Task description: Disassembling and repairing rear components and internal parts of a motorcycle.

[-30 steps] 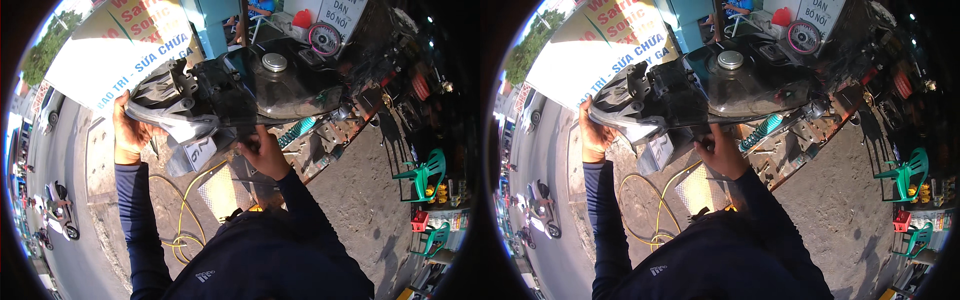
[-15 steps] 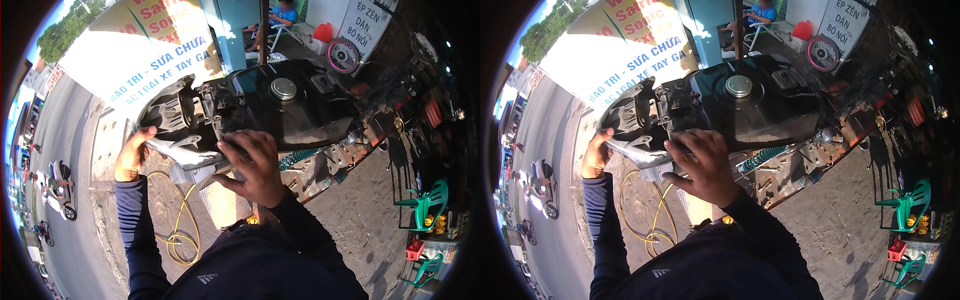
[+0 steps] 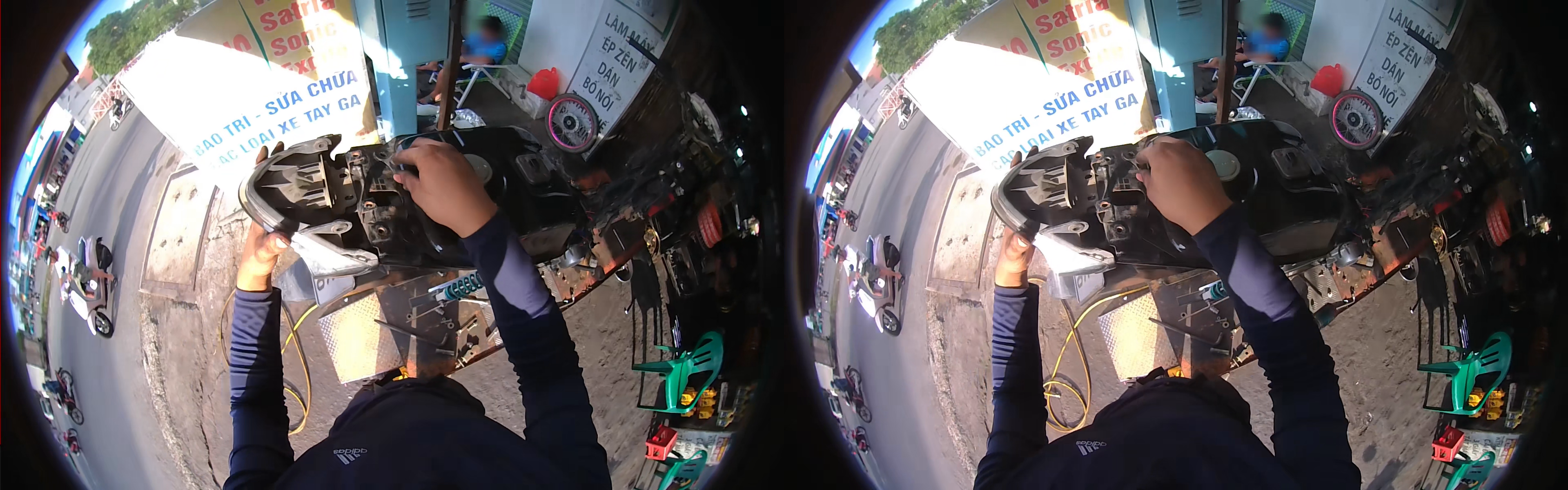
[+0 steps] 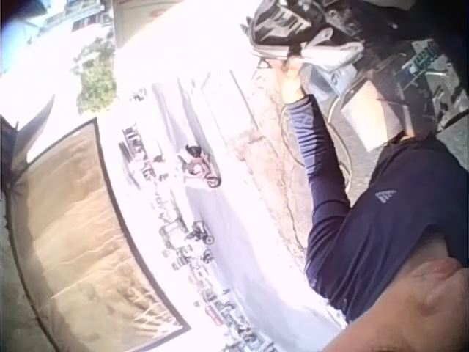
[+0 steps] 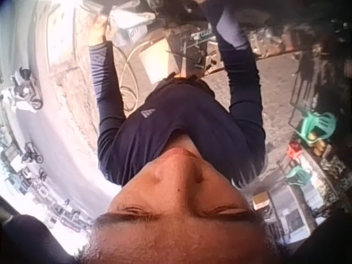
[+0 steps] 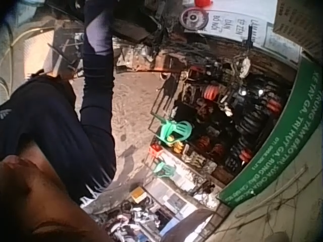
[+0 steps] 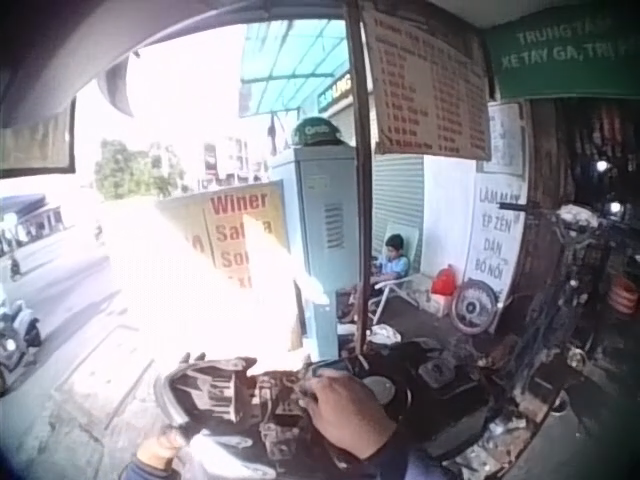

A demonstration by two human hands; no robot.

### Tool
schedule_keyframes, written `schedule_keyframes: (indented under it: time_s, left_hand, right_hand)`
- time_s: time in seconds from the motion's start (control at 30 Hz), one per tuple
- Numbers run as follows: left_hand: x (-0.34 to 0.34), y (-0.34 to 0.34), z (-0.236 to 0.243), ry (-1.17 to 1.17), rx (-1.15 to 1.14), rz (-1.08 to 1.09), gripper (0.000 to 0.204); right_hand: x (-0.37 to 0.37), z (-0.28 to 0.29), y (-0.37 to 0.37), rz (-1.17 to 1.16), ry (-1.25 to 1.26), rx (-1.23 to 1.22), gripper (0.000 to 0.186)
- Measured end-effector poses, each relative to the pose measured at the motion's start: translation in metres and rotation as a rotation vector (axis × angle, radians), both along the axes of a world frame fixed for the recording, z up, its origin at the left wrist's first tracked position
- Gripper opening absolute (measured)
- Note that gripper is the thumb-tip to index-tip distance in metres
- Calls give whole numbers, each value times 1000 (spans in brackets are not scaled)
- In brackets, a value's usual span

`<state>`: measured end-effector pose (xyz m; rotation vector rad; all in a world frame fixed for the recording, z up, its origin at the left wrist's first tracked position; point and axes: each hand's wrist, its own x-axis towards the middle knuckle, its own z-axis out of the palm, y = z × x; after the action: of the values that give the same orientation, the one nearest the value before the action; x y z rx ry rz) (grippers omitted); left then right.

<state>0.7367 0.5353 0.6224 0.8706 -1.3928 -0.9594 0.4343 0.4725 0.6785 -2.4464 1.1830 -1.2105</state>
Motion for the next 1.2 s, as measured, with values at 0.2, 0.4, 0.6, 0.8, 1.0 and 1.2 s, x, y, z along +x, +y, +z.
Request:
schedule_keyframes:
  time_s: [0.2,0.4,0.6,0.8,1.0,1.2]
  left_hand:
    - [-25,-12,-17,161,-79,-9,101]
    - [-41,-5,-3,345,-192,22,83]
    - [-54,-1,12,456,-157,8,82]
    - [-39,-2,-14,429,-181,178,64]
    - [-35,0,-33,251,-235,449,47]
    - [-37,5,-25,857,-32,-78,72]
  right_hand:
    - [-6,16,-14,50,249,116,16]
    - [13,49,17,272,-193,232,16]
    - [28,43,16,298,-86,135,10]
    - [37,18,3,206,-447,231,10]
    - [31,14,-5,182,-533,123,14]
    - [32,11,1,199,-584,194,13]
